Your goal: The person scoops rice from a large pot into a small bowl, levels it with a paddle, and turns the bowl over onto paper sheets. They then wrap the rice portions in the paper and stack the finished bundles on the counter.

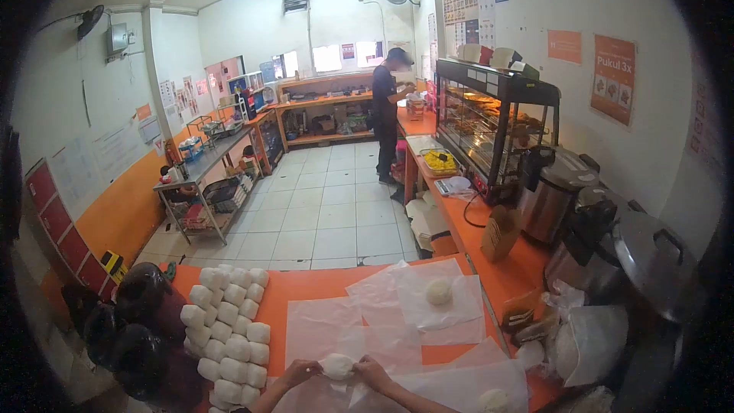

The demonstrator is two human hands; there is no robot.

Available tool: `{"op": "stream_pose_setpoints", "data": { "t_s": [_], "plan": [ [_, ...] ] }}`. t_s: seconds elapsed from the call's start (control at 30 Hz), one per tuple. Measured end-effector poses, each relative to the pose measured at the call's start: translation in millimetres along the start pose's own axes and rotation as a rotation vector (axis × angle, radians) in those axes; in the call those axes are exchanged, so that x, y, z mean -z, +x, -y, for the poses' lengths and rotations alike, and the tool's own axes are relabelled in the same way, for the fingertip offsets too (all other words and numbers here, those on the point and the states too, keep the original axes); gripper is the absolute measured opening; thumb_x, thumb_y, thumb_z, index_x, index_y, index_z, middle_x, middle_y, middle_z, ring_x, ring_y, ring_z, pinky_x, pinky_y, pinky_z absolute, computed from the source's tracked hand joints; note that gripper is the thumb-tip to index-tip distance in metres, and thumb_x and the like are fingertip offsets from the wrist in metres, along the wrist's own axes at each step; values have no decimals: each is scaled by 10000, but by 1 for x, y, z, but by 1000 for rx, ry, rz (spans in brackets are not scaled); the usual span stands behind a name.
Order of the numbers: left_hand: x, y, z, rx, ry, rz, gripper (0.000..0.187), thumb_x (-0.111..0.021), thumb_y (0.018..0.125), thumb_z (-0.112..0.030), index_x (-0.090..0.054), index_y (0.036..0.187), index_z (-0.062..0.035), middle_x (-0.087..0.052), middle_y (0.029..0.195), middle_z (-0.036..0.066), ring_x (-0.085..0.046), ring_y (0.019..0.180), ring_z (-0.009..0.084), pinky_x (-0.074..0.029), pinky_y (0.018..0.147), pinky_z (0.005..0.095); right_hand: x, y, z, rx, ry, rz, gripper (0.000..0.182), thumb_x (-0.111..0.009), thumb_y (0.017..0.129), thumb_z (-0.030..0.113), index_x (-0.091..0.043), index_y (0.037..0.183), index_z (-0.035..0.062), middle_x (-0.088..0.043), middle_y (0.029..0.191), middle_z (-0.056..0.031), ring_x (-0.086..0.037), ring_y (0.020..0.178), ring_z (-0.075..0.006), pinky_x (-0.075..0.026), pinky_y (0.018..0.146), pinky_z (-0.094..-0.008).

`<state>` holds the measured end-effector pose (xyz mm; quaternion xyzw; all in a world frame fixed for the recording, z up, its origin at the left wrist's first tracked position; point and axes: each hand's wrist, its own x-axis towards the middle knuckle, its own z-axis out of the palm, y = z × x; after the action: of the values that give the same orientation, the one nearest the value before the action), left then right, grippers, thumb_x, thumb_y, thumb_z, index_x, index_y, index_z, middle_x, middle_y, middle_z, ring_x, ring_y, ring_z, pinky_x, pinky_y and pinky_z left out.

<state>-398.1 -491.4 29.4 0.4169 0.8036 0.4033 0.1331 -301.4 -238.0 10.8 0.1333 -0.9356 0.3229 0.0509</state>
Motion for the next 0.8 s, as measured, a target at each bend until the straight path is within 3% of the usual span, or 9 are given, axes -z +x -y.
{"op": "stream_pose_setpoints", "data": {
  "t_s": [0.17, 0.3, 0.37, 0.4, 0.5, 0.6, 0.7, 0.73, 0.8],
  "plan": [
    [4, 20, -1, 236, -109, 43, 194, -724, 712, -91, -594, 839, -20, -669, 847, 122, -654, 742, 205, -516, 662, 304, 4, 27, -1, -221, 54, 38, 97, -649, 705, 104, -640, 794, 66, -649, 792, -123, -586, 861, -299, -485, 743, -363],
    [9, 55, 16, 261, 150, 364, 303, -783, 622, -143, -600, 833, -27, -668, 843, 130, -650, 758, 241, -516, 687, 326, -14, 52, -15, -410, -29, 126, 66, -657, 684, 96, -655, 743, 66, -644, 725, -141, -587, 799, -327, -483, 737, -387],
    [15, 79, -5, 336, 344, 534, 384, -800, 592, -192, -612, 886, -30, -665, 839, 135, -647, 786, 262, -510, 709, 344, -10, 53, -7, -390, -105, 143, 112, -667, 678, 125, -652, 772, 65, -644, 793, -137, -577, 840, -330, -478, 756, -394],
    [21, 82, -18, 255, 364, 501, 454, -809, 529, -208, -618, 903, -37, -663, 841, 125, -635, 780, 278, -506, 709, 349, -8, 53, -5, -379, -144, 147, 135, -671, 675, 139, -651, 786, 65, -645, 827, -135, -572, 861, -331, -475, 766, -398],
    [5, 90, 16, 122, 361, 489, 474, -813, 506, -189, -621, 917, -50, -660, 860, 109, -624, 777, 280, -499, 721, 345, -8, 40, 0, -247, -197, -101, 194, -661, 690, 170, -640, 855, 70, -618, 952, -124, -543, 944, -325, -462, 795, -408],
    [1, 74, 20, 47, 190, 278, 406, -784, 486, -64, -620, 856, -27, -659, 894, 123, -631, 825, 258, -507, 733, 340, 4, 37, -4, -207, -4, 65, 206, -638, 724, 150, -617, 917, 80, -582, 1015, -116, -519, 991, -294, -452, 808, -401],
    [10, 59, -7, 39, 97, 232, 386, -758, 544, -45, -601, 895, -29, -659, 885, 117, -632, 845, 257, -506, 741, 357, -9, 34, -24, 121, 30, -85, 202, -619, 756, 126, -592, 950, 79, -586, 972, -120, -520, 979, -282, -454, 806, -386],
    [10, 50, -14, 0, -27, 160, 319, -733, 626, -39, -606, 918, -42, -654, 870, 108, -630, 817, 237, -495, 749, 341, -3, 33, -21, 108, 124, -60, 196, -617, 765, 124, -583, 952, 73, -589, 951, -117, -532, 956, -269, -457, 800, -375],
    [15, 39, -33, 193, -75, 153, 274, -708, 669, -34, -604, 922, -46, -660, 881, 120, -638, 823, 220, -501, 738, 323, 12, 25, -6, 85, 311, -2, 186, -611, 784, 120, -566, 955, 62, -595, 909, -111, -556, 910, -244, -462, 787, -353]
  ]
}}
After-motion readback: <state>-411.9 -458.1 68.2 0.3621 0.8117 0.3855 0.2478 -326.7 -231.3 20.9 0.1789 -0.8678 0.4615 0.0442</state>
